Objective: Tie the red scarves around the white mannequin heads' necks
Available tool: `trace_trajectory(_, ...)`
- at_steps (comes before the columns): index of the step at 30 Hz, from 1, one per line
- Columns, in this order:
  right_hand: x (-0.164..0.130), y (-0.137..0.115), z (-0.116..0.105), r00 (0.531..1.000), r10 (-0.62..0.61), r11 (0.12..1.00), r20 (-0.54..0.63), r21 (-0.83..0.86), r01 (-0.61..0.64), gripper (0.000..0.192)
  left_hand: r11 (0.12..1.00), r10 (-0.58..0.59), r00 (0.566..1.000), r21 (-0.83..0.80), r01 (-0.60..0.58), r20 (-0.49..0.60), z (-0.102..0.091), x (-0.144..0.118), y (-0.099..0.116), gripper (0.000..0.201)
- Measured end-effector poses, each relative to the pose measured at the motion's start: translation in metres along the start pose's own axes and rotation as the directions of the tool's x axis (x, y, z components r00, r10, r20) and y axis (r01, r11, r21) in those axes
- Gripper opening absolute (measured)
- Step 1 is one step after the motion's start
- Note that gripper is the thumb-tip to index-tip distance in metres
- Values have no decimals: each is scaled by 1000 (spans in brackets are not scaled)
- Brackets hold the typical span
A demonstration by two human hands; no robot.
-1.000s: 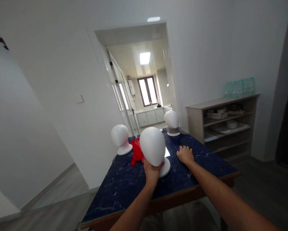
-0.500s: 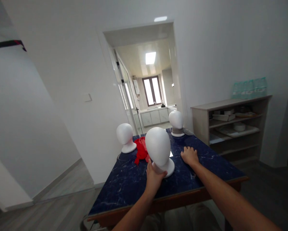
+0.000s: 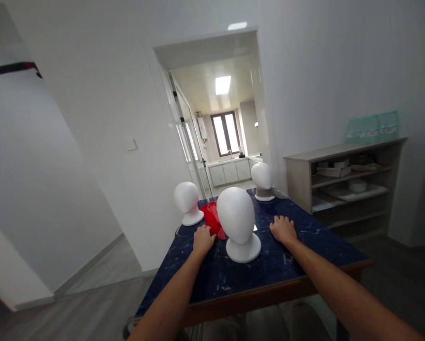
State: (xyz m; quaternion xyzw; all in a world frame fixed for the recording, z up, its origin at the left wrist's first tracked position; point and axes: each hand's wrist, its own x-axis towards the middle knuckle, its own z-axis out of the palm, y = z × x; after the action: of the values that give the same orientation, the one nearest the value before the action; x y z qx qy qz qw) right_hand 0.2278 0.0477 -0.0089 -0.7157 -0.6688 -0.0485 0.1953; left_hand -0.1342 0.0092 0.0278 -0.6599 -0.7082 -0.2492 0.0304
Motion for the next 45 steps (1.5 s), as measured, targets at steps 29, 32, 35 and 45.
trace_trajectory(29,-3,0,-5,1000,-4,1000,10,12,3,42,77,-10,998,-995,57,56,-281,47,92,30)
trace_trajectory(32,-4,-1,-3,1000,-6,1000,5,13,6,42,74,-12,999,-996,47,47,-305,32,94,25)
trace_trajectory(35,-2,1,-1,1000,-2,1000,11,26,2,43,124,-27,999,-992,-25,-29,-334,18,101,21)
trace_trajectory(45,-12,-2,-76,851,386,617,-357,786,50,36,81,115,974,-975,-206,-197,-415,-51,151,18)
